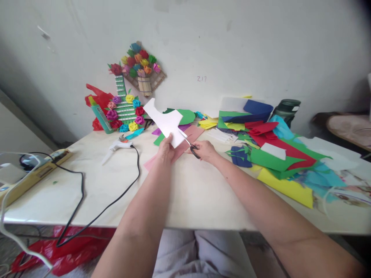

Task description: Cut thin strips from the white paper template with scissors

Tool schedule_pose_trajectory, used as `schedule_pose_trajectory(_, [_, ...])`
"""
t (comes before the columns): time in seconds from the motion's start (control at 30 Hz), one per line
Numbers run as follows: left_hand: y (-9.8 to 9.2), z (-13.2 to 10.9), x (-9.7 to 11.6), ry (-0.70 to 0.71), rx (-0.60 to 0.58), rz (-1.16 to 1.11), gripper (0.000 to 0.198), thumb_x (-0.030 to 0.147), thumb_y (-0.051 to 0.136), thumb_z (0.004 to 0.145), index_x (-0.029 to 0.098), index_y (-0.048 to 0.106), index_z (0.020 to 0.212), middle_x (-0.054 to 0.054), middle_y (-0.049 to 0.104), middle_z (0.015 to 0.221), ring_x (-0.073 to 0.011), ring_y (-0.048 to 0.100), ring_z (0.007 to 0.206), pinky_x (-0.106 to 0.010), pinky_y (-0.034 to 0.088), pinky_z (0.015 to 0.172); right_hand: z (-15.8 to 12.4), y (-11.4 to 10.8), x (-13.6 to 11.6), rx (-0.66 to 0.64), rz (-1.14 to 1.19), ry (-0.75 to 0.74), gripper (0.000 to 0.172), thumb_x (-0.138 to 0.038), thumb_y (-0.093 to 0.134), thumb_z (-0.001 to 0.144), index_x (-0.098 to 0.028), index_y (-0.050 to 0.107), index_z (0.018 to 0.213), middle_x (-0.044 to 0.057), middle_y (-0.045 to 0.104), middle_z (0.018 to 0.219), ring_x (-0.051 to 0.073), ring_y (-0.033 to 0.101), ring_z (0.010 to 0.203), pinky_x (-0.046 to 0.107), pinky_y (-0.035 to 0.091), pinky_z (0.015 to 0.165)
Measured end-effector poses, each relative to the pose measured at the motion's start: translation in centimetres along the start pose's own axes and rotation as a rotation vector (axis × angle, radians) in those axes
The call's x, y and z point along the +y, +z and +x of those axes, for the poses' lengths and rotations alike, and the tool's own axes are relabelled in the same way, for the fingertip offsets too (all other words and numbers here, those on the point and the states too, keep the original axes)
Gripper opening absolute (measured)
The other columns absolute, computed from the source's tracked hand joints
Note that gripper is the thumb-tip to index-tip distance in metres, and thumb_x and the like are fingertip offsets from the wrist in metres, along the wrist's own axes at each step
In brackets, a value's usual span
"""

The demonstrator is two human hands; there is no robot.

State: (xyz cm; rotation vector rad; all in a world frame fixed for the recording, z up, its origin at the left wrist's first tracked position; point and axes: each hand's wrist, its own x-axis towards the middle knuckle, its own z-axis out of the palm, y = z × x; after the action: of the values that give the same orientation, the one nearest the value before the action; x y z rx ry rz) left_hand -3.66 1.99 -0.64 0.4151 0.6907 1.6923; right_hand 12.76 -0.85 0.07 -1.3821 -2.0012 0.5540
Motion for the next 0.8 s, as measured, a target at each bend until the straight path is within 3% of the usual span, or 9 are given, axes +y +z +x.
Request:
schedule_pose_trajectory(0.17, [-0.4, 0.4, -0.1, 0.038, -0.019, 0.038, 0.011, 0.011, 0.063, 0.075, 0.015, 0.061, 0.085, -0.005, 0.069, 0.081, -0.0184, 0.066, 0.084, -0.032, 0.052, 0.084, -0.2, -0.2, 0.0, -0.03, 0.026, 0.036, 0.026, -0.045, 0.064, 0.066, -0.023, 0.068, 0.079, -0.005, 0.064, 0.062, 0.009, 0.054, 0.046, 0.021, 0.041, 0.052])
schedule_pose_trajectory(0.43, [-0.2, 0.1, -0.1, 0.034, -0.087, 0.076, 0.013, 0.011, 0.064, 0.074, 0.014, 0.062, 0.087, -0.006, 0.069, 0.082, -0.0191, 0.066, 0.085, -0.033, 0.051, 0.086, -0.5, -0.6, -0.6, 0.037, -0.168, -0.013, 0.026, -0.049, 0.061, 0.067, -0.023, 0.066, 0.069, -0.002, 0.063, 0.064, 0.011, 0.052, 0.058, 0.021, 0.03, 0.051])
schedule_pose_trajectory(0.8, [0.5, -1.0, 0.0, 0.002, -0.132, 0.086, 0.013, 0.008, 0.062, 0.076, 0.014, 0.061, 0.087, -0.005, 0.07, 0.08, -0.0187, 0.067, 0.083, -0.036, 0.05, 0.09, -0.5, -0.9, -0.6, 0.026, -0.186, 0.003, 0.035, -0.059, 0.058, 0.068, -0.024, 0.064, 0.067, -0.002, 0.063, 0.066, 0.012, 0.051, 0.06, 0.022, 0.028, 0.053])
